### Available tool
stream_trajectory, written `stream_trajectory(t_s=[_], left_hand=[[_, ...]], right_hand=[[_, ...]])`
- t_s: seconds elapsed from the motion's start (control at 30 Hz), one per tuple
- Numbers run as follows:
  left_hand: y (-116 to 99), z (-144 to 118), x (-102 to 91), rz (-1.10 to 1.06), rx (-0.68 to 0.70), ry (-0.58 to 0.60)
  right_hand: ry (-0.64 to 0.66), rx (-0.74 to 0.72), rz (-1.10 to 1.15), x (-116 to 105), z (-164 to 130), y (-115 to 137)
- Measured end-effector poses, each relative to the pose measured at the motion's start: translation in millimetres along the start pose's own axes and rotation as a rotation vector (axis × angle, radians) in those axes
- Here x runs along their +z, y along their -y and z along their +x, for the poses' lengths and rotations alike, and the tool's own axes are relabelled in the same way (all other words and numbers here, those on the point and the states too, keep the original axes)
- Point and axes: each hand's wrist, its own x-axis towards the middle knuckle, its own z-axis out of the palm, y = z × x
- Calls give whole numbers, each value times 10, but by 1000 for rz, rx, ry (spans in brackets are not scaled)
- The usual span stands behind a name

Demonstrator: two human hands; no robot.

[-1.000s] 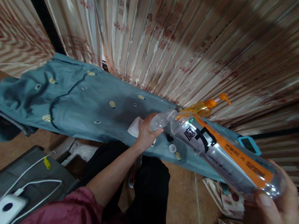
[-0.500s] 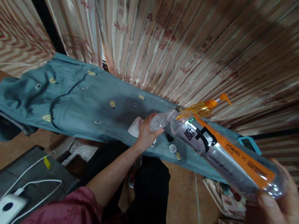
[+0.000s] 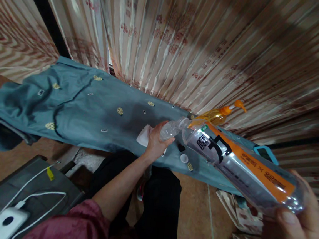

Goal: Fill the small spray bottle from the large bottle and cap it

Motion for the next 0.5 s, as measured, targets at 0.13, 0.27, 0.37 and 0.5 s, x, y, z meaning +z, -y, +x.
stream_trajectory(t_s=[0.13, 0.27, 0.37, 0.5], left_hand=[[-12, -7, -3, -3, -18, 7], [-9, -9, 0, -11, -21, 5], [0, -7, 4, -10, -14, 0], [10, -7, 6, 2, -4, 1]], right_hand=[[-29, 34, 48, 38, -4, 52], [-37, 28, 34, 67, -15, 95], [-56, 47, 45, 75, -15, 118], [-44, -15, 66, 69, -2, 115]])
